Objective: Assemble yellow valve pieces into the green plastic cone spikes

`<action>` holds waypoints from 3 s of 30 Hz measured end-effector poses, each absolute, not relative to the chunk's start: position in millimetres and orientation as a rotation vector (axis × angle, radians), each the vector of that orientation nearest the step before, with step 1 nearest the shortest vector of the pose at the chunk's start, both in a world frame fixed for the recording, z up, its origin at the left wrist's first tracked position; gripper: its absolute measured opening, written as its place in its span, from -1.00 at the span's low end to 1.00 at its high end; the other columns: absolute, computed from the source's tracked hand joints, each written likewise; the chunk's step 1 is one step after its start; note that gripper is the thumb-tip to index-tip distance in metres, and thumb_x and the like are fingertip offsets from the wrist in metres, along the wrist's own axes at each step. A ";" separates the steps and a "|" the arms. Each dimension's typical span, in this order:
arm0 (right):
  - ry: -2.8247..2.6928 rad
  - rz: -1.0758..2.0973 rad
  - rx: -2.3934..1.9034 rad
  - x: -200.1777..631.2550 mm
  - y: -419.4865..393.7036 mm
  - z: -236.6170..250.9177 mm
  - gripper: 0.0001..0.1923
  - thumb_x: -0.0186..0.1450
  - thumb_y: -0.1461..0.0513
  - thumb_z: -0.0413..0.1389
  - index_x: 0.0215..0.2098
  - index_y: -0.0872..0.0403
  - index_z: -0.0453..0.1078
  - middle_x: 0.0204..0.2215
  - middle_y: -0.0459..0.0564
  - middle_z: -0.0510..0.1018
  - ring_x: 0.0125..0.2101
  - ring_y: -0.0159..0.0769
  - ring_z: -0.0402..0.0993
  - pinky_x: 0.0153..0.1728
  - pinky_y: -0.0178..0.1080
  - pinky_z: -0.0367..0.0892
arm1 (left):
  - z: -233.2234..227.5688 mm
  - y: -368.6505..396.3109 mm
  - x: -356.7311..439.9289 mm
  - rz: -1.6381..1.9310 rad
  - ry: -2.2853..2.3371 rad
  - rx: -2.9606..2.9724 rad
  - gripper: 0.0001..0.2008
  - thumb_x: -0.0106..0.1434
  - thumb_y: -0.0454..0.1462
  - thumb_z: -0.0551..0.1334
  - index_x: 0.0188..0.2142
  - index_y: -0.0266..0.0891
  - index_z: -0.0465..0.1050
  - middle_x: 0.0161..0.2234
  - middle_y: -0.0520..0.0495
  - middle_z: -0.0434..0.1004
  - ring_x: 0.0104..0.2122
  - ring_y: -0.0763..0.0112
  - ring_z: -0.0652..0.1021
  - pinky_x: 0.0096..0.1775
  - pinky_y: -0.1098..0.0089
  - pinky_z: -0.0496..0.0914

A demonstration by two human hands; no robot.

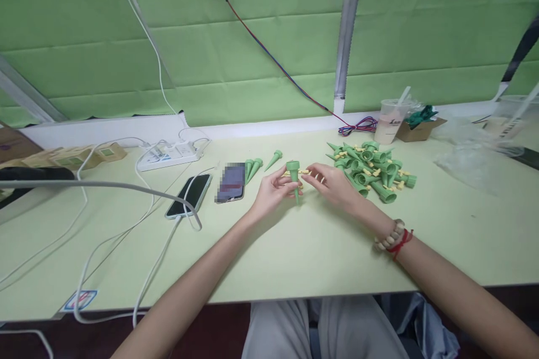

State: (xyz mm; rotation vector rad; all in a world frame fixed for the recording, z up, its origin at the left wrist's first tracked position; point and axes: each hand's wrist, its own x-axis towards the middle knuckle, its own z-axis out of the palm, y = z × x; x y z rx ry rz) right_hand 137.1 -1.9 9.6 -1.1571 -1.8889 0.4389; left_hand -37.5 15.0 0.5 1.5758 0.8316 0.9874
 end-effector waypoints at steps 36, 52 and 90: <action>-2.047 0.443 -1.026 136.0 -0.4 -3.4 -0.65 0.35 0.17 -0.21 -0.51 0.08 0.24 -0.51 -0.07 0.32 -0.45 -0.38 0.24 -0.34 -0.29 0.14 | 3.8 11.3 -44.3 0.836 0.859 1.513 -0.35 0.00 -0.15 0.31 0.08 -0.29 0.25 -0.20 -0.27 0.53 -0.38 0.26 0.58 -0.35 0.32 0.47; -1.770 0.882 -1.076 124.4 -8.0 1.6 -0.50 0.27 -0.08 -0.19 -0.57 0.09 0.26 -0.66 -0.15 0.22 -0.61 -0.42 0.16 -0.50 -0.31 0.12 | 11.3 10.8 -45.2 0.879 0.842 1.650 -0.43 0.03 -0.18 0.27 0.06 -0.26 0.30 -0.27 -0.17 0.56 -0.39 0.31 0.56 -0.34 0.31 0.44; -1.972 0.587 -1.016 129.3 -7.2 -3.9 -0.62 0.34 0.09 -0.24 -0.54 0.07 0.15 -0.56 -0.12 0.28 -0.50 -0.39 0.21 -0.38 -0.31 0.11 | 4.9 7.5 -42.3 0.845 0.868 1.379 -0.29 -0.02 -0.17 0.34 0.12 -0.27 0.19 -0.29 -0.22 0.56 -0.48 0.31 0.57 -0.42 0.35 0.45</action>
